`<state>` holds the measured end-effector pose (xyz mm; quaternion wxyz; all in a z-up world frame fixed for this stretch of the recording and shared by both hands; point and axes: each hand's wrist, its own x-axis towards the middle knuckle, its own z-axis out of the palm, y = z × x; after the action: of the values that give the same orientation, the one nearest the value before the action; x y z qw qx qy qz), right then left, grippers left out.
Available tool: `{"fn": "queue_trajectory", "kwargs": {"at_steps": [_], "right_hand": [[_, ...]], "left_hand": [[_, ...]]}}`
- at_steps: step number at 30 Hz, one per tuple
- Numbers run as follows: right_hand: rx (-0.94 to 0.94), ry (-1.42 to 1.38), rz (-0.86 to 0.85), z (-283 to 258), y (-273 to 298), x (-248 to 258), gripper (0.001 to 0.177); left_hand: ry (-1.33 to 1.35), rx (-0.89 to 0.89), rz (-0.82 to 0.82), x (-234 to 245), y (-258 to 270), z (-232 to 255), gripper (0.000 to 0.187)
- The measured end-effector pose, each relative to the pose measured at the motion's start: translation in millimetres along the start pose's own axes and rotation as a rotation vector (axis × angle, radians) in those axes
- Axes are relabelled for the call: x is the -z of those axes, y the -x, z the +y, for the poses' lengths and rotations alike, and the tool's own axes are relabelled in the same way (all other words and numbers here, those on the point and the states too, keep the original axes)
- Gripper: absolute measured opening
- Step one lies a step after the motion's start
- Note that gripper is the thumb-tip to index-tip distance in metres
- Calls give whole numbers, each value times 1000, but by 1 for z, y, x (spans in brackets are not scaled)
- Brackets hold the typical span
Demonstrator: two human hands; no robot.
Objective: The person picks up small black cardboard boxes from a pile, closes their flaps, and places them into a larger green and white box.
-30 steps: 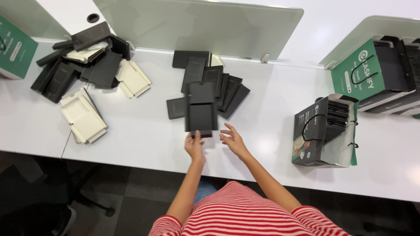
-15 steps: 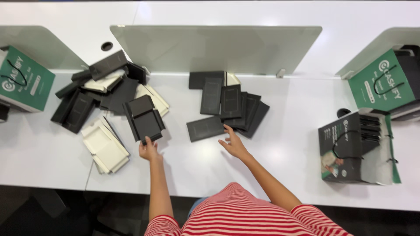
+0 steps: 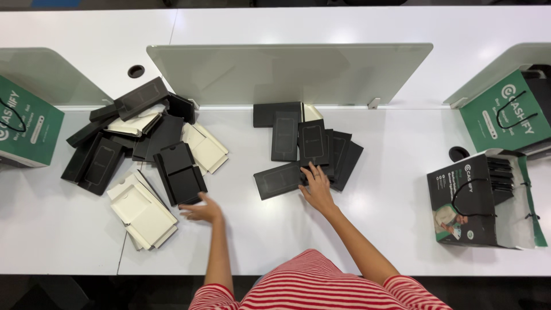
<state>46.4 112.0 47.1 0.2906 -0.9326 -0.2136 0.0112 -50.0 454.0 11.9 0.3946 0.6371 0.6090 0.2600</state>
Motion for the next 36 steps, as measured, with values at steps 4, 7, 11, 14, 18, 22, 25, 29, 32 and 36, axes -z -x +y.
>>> {"fn": "queue_trajectory", "kwargs": {"at_steps": [4, 7, 11, 14, 18, 22, 25, 29, 32, 36], "right_hand": [[-20, 212, -45, -7, -4, -12, 76], [-54, 314, -102, -10, -2, -15, 77], [-88, 427, -93, 2, 16, -12, 73], [-114, 467, -63, 19, 31, -1, 71], [-204, 431, -55, 40, 50, 15, 67], [-282, 365, -62, 55, 69, 28, 67], [-332, 344, -60, 66, 82, 38, 69], [-427, 383, -129, 81, 101, 51, 77], [-476, 383, -156, 97, 117, 63, 81], [-474, 396, -174, 116, 136, 78, 80]], "left_hand": [[-87, -445, -216, -28, 81, -13, 93], [-21, -607, -427, -43, 129, -15, 87], [-195, -598, -612, -56, 157, -12, 82], [-321, -692, -668, -61, 168, -13, 79], [-269, -723, -658, -67, 174, -14, 75], [-240, -761, -729, -72, 192, -14, 71], [-221, -732, -763, -77, 213, -13, 67], [-221, -773, -711, -88, 240, -7, 65], [-128, -667, -657, -98, 255, -1, 63], [-80, -489, -537, -110, 264, 7, 62]]}}
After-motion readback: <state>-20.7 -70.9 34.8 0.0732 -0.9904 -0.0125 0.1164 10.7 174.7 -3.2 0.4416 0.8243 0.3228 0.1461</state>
